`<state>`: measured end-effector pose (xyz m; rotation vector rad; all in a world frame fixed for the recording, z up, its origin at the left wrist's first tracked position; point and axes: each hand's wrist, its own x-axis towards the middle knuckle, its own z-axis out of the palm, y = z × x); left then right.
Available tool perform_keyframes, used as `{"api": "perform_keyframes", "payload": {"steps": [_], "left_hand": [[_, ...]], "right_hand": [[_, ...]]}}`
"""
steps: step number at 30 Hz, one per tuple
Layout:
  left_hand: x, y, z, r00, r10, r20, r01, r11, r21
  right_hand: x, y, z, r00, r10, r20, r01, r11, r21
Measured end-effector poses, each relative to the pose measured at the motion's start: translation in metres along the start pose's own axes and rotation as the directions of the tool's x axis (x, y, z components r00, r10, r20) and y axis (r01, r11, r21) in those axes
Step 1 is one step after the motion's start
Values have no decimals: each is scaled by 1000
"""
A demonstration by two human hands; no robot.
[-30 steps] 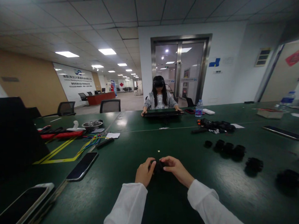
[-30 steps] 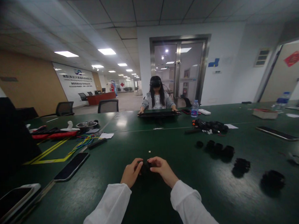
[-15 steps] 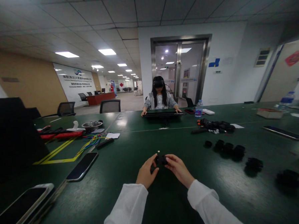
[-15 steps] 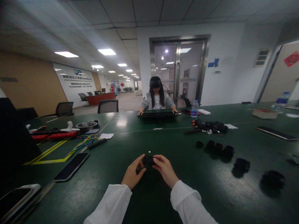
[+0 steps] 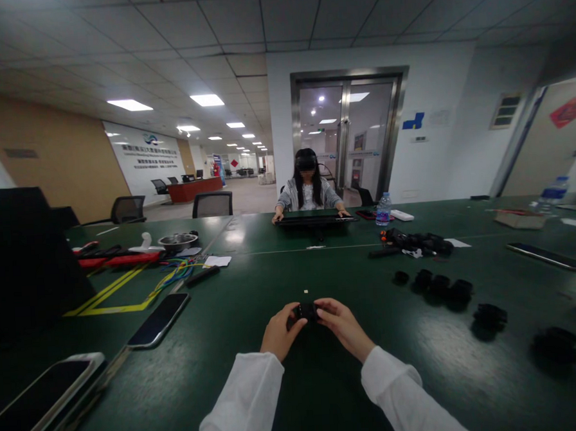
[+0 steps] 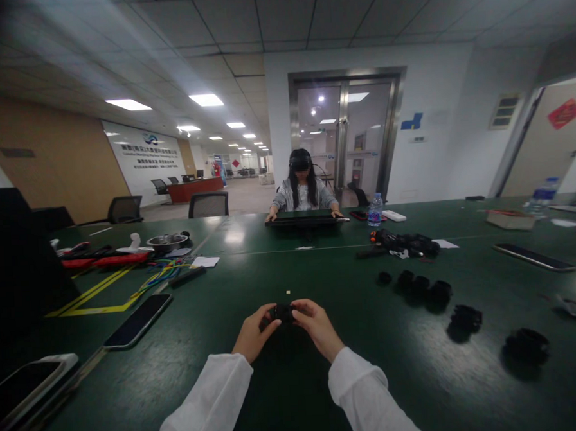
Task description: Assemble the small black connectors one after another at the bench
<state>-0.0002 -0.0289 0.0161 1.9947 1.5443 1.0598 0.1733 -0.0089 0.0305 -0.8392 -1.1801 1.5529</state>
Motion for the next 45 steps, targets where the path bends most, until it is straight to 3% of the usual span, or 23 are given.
{"api": "perform_keyframes", "payload": {"steps": [6, 20, 25, 31, 39, 45], "left_hand": [[0, 3, -2, 999, -48, 10, 48, 999, -15], [-2, 6, -6, 996, -78, 33, 73, 989, 132], [-4, 10, -6, 999, 11, -31, -10, 999, 31], [-4, 5, 0, 989, 145, 24, -145, 989, -31], [-3, 6, -4, 999, 39, 35, -39, 999, 9], [-3, 7, -6, 1000, -28, 8, 28, 1000, -13]], "right_hand": [[0, 3, -4, 998, -3, 63, 6, 999, -36], [-2, 0, -1, 989, -27, 144, 27, 1000, 1], [0, 3, -1, 997, -33, 73, 33, 999, 8], [5, 8, -4, 999, -12, -49, 18, 992, 126], [6, 10, -4, 1000, -12, -24, 13, 998, 58], [4, 8, -5, 998, -2, 57, 0, 999, 35]]}}
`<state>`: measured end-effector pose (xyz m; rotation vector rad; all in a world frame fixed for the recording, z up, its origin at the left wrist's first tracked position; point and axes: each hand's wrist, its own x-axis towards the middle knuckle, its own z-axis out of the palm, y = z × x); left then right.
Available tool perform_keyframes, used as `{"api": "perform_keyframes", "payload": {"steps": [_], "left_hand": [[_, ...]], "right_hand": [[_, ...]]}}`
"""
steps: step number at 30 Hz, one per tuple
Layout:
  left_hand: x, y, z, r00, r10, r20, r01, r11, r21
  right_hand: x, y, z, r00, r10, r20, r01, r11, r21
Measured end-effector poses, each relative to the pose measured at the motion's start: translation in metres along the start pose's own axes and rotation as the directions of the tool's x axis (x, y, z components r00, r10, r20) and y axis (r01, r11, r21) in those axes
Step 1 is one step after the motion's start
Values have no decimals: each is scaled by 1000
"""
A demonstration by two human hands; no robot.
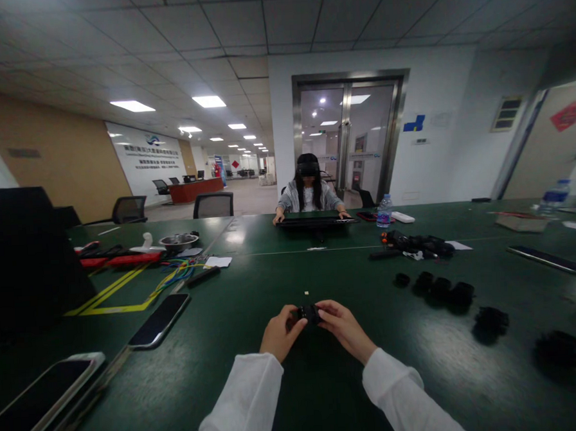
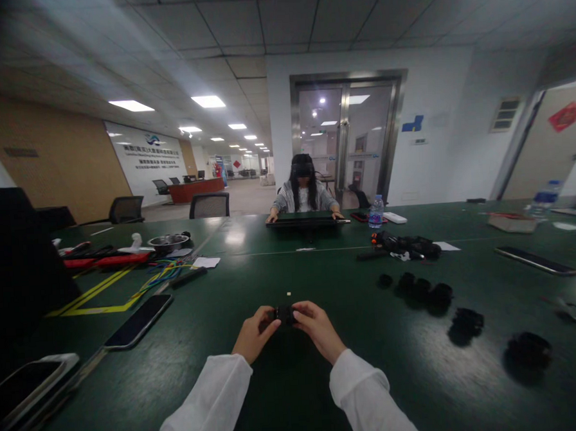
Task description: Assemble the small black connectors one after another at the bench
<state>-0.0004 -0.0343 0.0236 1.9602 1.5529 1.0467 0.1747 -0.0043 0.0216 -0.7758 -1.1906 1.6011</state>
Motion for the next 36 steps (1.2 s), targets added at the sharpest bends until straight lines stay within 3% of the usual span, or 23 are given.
{"api": "perform_keyframes", "payload": {"steps": [4, 12, 18, 22, 27, 36], "left_hand": [[0, 2, -2, 999, -11, -31, 13, 999, 50], [0, 5, -3, 986, 142, -88, -137, 989, 56], [1, 1, -1, 992, -21, -123, 22, 1000, 7], [-1, 2, -1, 997, 43, -58, -46, 998, -49], [-1, 3, 3, 988, 154, 13, -155, 987, 37], [0, 3, 3, 998, 19, 63, -23, 998, 66]], "right_hand": [[-3, -3, 0, 999, 10, 46, -8, 1000, -29], [-9, -13, 7, 997, 12, 79, -4, 995, -104], [-8, -9, 5, 997, 15, 82, -4, 991, -130], [-3, -3, 3, 1000, -4, 7, 5, 999, -50], [4, 6, -1, 997, -24, -75, 25, 1000, 13], [1, 1, 2, 998, -37, -51, 35, 999, -32]]}}
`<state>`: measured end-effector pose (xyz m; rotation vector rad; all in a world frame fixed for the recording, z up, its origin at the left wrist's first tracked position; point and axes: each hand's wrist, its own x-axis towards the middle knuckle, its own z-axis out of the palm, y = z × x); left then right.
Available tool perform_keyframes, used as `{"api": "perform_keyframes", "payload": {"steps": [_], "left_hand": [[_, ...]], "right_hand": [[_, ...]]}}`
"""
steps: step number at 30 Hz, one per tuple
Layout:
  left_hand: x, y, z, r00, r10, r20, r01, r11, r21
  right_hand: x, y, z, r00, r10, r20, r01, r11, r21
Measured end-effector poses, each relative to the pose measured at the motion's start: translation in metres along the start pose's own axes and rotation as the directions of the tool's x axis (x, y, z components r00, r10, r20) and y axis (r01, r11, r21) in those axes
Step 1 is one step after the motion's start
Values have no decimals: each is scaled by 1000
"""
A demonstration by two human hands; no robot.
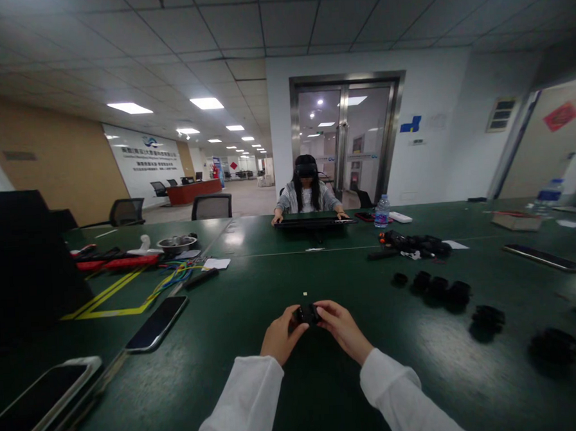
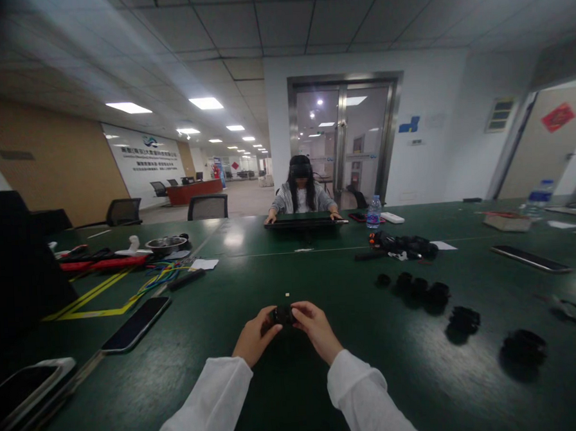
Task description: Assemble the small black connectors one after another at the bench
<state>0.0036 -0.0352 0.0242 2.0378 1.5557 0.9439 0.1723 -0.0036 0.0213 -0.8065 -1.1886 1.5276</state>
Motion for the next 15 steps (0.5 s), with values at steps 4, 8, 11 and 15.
{"api": "perform_keyframes", "payload": {"steps": [4, 8, 11, 15], "left_hand": [[0, 0, -2, 999, -45, -12, 45, 999, -26], [0, 2, -5, 995, -102, -7, 102, 995, 3], [-1, 3, -7, 988, -153, 11, 152, 987, 44], [-1, 7, -8, 985, -172, -7, 172, 981, 86]], "right_hand": [[-5, -7, 2, 998, 26, 53, -25, 999, -28], [-11, -14, 5, 995, 22, 97, -14, 997, -77], [-13, -17, 6, 994, 2, 111, 11, 994, -113], [-12, -13, 4, 994, -4, 112, 20, 991, -135]]}}
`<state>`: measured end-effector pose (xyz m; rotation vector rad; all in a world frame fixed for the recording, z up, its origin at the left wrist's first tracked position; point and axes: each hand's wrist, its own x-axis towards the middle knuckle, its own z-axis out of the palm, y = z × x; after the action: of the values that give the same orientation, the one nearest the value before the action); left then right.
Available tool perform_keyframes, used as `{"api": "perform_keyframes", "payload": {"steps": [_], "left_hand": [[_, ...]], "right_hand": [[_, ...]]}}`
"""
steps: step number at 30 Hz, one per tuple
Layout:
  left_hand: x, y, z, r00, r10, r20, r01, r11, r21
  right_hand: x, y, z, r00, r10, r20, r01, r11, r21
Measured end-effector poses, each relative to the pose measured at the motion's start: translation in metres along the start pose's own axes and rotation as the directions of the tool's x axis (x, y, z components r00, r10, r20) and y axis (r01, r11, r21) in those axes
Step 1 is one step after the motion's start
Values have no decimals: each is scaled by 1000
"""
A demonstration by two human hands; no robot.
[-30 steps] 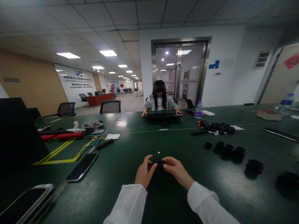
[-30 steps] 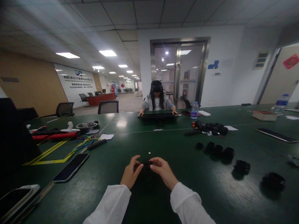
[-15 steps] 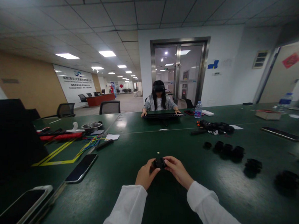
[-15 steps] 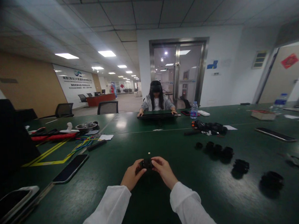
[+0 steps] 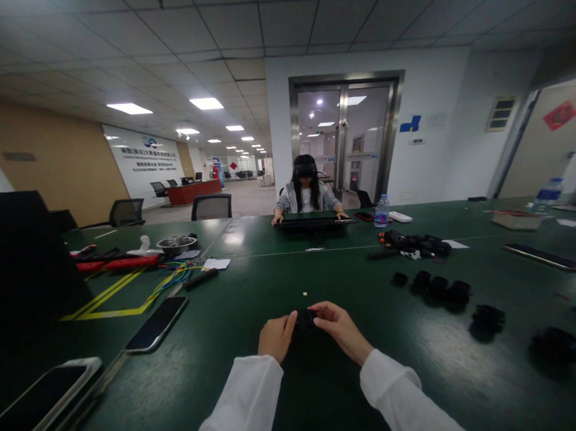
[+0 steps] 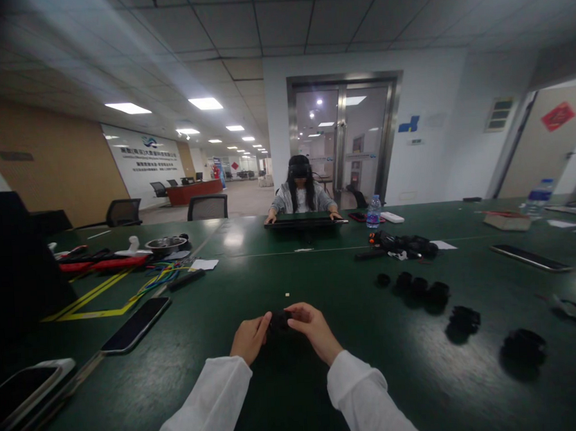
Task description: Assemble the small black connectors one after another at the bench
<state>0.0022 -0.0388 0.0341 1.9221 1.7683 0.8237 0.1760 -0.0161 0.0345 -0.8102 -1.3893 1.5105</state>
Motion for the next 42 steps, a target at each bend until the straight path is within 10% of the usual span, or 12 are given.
{"api": "perform_keyframes", "payload": {"steps": [21, 42], "left_hand": [[0, -5, 10, 877, 417, -238, -435, 900, -27], [0, -3, 5, 981, 142, -132, -152, 986, -65]], "right_hand": [[8, 6, 4, 979, 96, -181, -58, 977, 207], [3, 4, 1, 999, 42, -26, -41, 999, 34]]}}
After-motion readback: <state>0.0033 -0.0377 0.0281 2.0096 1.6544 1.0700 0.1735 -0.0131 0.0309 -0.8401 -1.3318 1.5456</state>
